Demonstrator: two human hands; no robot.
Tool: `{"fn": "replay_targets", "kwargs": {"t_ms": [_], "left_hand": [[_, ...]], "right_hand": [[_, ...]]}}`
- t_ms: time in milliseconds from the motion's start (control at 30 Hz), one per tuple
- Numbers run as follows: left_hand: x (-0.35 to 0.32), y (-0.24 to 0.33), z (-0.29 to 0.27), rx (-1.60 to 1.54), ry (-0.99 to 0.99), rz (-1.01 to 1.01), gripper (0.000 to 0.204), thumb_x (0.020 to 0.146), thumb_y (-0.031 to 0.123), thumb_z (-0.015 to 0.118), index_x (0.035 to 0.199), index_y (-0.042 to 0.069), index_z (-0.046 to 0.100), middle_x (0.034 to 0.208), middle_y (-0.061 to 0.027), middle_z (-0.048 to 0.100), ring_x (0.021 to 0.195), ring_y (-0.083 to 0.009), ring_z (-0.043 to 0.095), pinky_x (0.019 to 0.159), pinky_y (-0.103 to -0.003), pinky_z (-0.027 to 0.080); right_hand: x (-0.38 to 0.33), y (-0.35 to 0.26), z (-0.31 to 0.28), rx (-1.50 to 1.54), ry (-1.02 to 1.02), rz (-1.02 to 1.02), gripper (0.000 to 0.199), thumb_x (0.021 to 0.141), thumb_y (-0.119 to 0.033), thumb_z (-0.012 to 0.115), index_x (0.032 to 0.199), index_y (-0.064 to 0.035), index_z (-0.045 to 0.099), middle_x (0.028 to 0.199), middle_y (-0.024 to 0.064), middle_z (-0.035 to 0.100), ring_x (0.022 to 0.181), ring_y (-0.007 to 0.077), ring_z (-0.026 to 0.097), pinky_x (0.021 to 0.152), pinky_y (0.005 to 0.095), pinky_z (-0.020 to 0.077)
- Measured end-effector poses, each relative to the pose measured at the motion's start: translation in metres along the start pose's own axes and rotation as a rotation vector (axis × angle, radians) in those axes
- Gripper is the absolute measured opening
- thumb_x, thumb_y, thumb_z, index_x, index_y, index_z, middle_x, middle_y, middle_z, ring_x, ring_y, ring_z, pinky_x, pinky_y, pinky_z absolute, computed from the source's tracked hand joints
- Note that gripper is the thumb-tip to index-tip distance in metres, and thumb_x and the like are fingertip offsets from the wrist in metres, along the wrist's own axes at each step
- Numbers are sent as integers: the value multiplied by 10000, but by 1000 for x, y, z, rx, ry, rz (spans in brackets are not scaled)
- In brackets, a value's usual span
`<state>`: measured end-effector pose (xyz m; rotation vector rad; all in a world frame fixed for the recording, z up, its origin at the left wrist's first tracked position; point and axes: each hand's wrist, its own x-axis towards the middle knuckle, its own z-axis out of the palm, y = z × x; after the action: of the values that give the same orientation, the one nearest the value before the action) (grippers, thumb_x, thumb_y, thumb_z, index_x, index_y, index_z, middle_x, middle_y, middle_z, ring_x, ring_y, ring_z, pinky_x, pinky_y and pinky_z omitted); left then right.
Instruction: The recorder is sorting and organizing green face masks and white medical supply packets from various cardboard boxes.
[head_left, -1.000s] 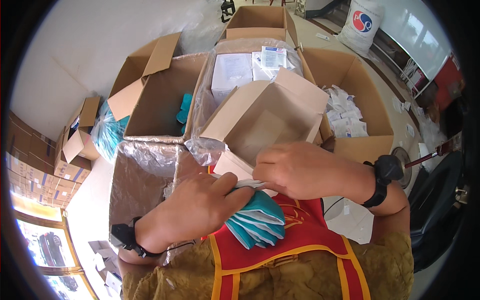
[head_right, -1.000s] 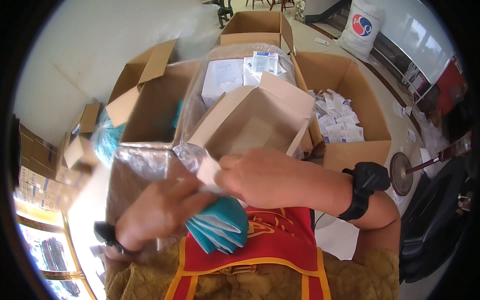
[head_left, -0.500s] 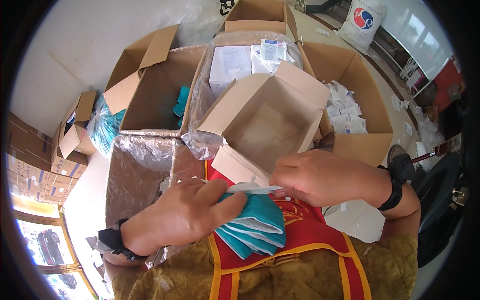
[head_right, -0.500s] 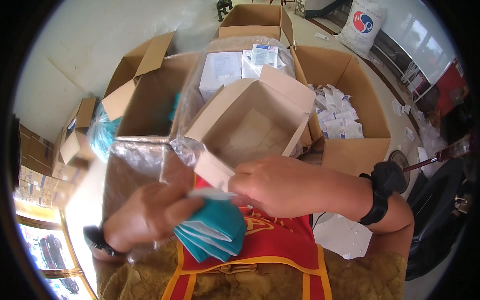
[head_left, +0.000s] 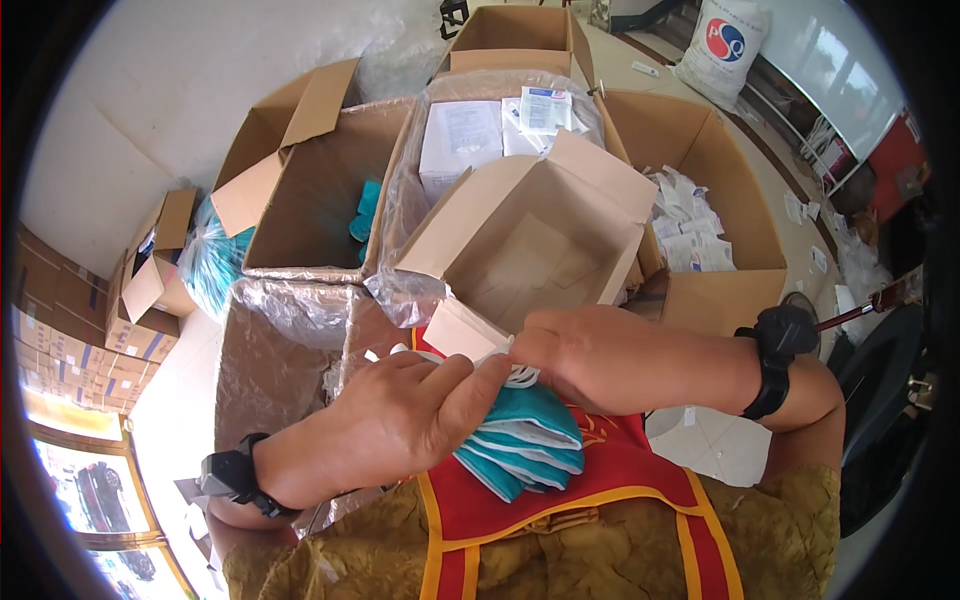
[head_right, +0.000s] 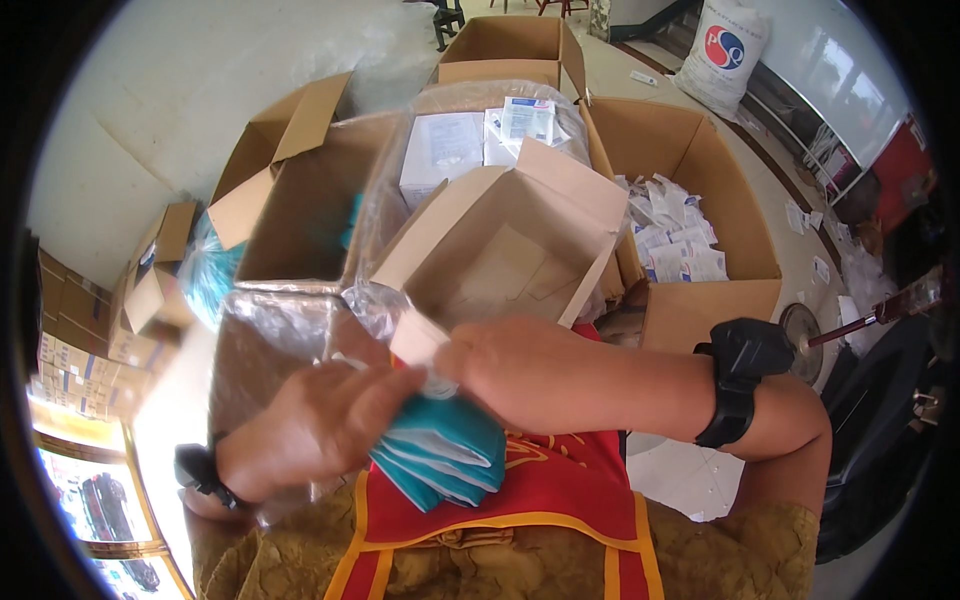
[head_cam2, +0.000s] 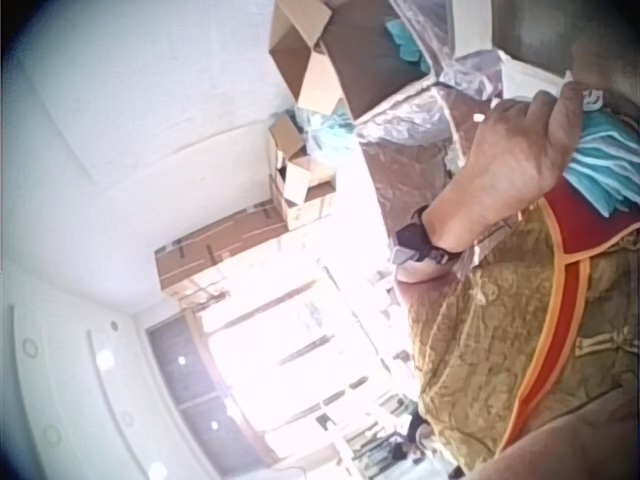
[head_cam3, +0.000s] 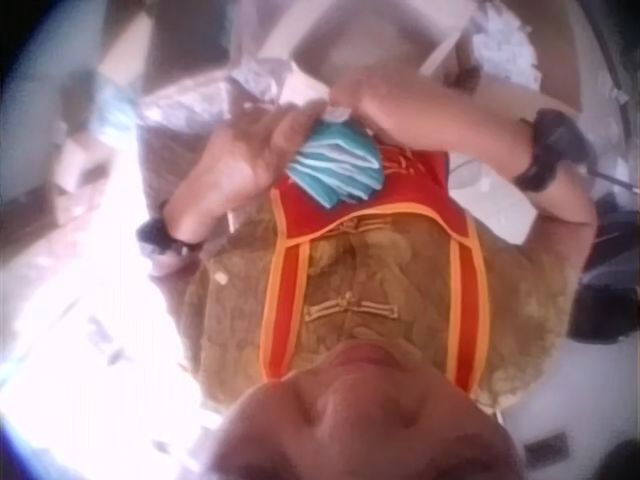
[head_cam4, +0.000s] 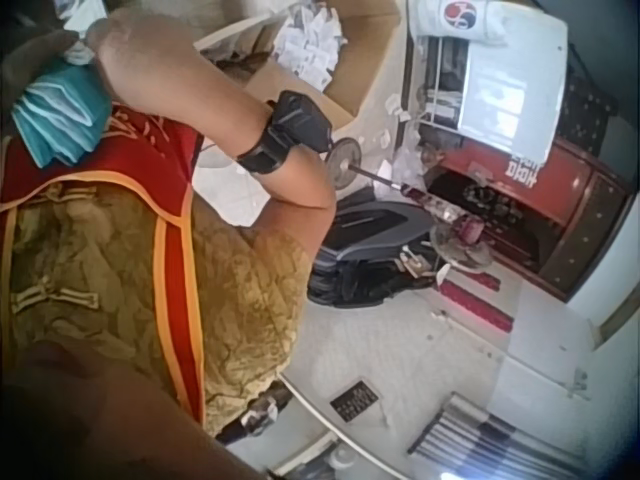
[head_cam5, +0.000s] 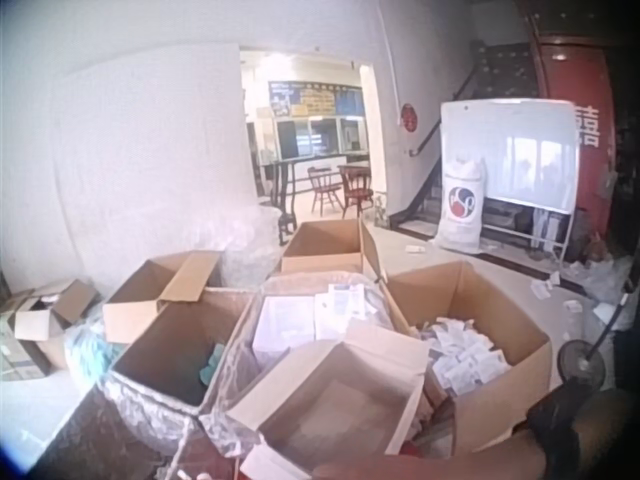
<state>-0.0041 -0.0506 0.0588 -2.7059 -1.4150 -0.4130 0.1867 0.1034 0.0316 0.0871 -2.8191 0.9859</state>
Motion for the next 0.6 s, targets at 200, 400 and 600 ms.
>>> {"fn": "replay_targets", "kwargs": {"t_ms": [200, 400, 600], "left_hand": [[-8, -2, -2, -18, -5, -140, 498, 676, 102, 654, 1131, -66, 539, 784, -88, 574, 582, -209, 600, 517, -302, 498], [-39, -5, -4, -50, 90, -176, 433, 632, 176, 692, 1004, -20, 591, 800, -104, 605, 606, -235, 626, 534, -298, 513], [-60, -4, -11, 101, 146, -129, 327, 658, 208, 688, 906, 11, 606, 723, -78, 602, 527, -204, 615, 455, -301, 501]], "right_hand": [[-11, -7, -13, -179, -59, 32, 165, 827, -109, 630, 914, -25, 517, 835, 130, 565, 722, 336, 613, 571, 427, 480], [-31, -29, -28, -13, -248, 164, 210, 898, -190, 574, 841, 8, 528, 772, 179, 592, 690, 357, 620, 579, 437, 496], [-57, -40, -42, 166, -303, 102, 241, 929, -241, 562, 816, -47, 478, 727, 98, 530, 663, 317, 582, 537, 409, 462]]}}
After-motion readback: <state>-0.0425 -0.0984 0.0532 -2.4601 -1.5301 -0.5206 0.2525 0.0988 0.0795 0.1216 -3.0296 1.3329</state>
